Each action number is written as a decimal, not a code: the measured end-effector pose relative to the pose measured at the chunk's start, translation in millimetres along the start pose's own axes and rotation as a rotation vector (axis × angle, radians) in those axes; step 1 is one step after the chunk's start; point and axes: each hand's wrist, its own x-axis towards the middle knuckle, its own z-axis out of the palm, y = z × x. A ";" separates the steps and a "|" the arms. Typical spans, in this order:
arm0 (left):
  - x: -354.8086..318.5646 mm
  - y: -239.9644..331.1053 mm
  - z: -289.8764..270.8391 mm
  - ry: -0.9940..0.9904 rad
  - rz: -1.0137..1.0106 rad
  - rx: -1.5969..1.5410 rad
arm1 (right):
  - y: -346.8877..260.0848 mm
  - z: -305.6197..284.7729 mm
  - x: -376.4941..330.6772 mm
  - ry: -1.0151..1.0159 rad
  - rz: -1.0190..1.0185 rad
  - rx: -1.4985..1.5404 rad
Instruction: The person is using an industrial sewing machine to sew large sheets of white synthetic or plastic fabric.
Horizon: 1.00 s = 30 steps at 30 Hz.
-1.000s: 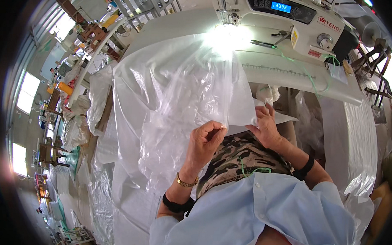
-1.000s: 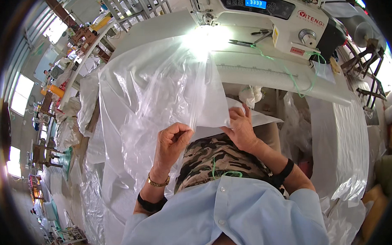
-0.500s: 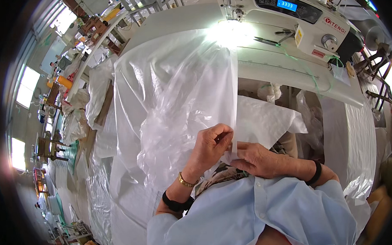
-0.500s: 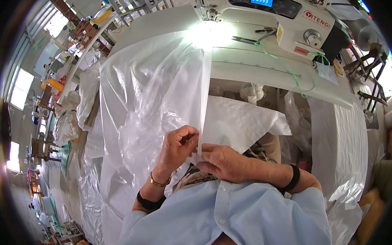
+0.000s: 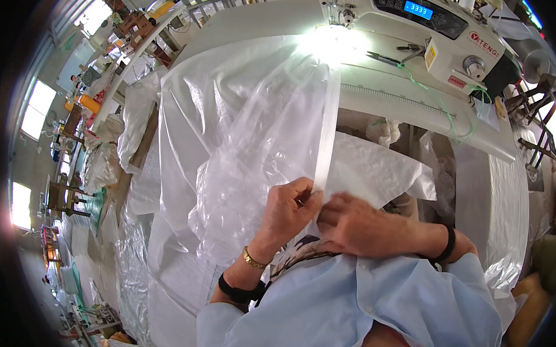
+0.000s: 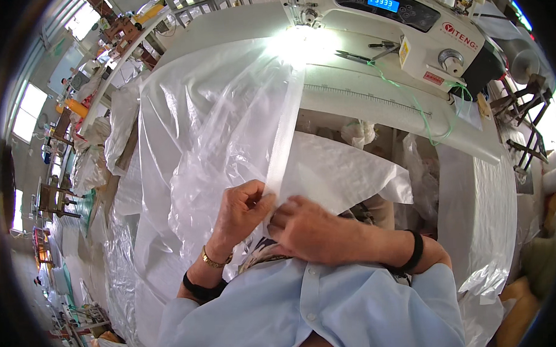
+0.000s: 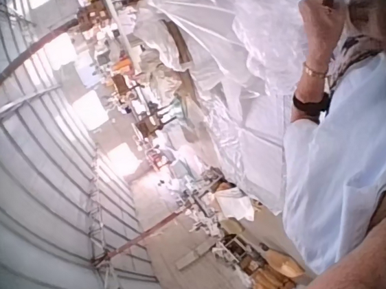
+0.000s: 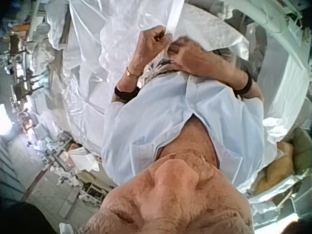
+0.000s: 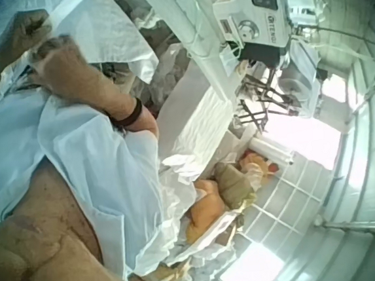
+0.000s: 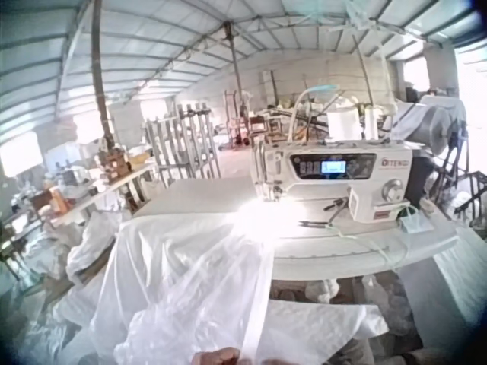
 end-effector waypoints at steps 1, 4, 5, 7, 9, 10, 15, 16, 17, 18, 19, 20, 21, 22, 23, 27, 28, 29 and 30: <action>-1.3 1.4 -2.9 0.038 -0.016 0.017 | 11.6 -7.8 -3.3 -0.023 0.034 -0.022; -5.5 11.2 -21.1 0.150 -0.042 0.105 | 67.1 -25.5 -12.6 0.272 0.259 0.365; -6.5 16.8 -27.5 0.212 0.048 0.156 | 80.7 -10.3 -7.8 0.263 0.283 0.385; -3.9 31.1 -43.7 0.272 0.191 0.317 | 104.1 21.9 9.6 0.673 0.524 0.306; 4.0 49.1 -60.2 0.250 0.311 0.443 | 108.6 52.0 35.8 0.336 0.602 0.184; 9.4 58.6 -66.7 0.249 0.402 0.562 | 107.9 63.7 60.2 0.206 0.531 0.179; 28.3 90.8 -86.5 -0.047 0.564 0.700 | 69.3 96.0 188.9 -0.310 -0.134 0.236; 28.8 90.9 -88.4 -0.118 0.562 0.797 | 63.2 102.8 199.7 -0.275 -0.204 0.157; 27.1 88.6 -89.7 -0.174 0.547 0.901 | 60.7 109.7 205.2 -0.250 -0.243 0.102; 26.2 82.4 -88.6 -0.238 0.547 0.896 | 60.6 116.5 206.2 -0.223 -0.277 0.052; 23.6 74.0 -86.1 -0.232 0.542 0.902 | 63.0 122.6 200.5 -0.191 -0.303 0.019; 20.5 63.2 -80.6 -0.268 0.531 0.892 | 67.8 126.4 191.5 -0.150 -0.326 -0.009; 17.7 50.9 -73.9 -0.299 0.520 0.871 | 75.5 126.6 179.5 -0.085 -0.351 -0.032; 15.0 37.3 -66.0 -0.291 0.522 0.865 | 84.2 123.3 165.4 -0.004 -0.385 -0.053; 12.1 24.0 -58.1 -0.241 0.512 0.825 | 93.2 115.3 149.9 0.099 -0.420 -0.066; -0.3 -14.0 -32.6 -0.089 0.462 0.740 | 127.3 42.9 82.1 -0.015 -0.116 0.077; -3.2 -18.9 -28.4 -0.106 0.436 0.757 | 134.6 18.0 64.6 -0.258 0.124 0.094; -4.7 -22.3 -23.2 -0.086 0.424 0.744 | 147.6 -6.5 59.7 -0.375 0.228 -0.031; -5.8 -24.6 -18.1 -0.045 0.416 0.701 | 160.7 -29.4 57.8 -0.483 0.288 -0.178</action>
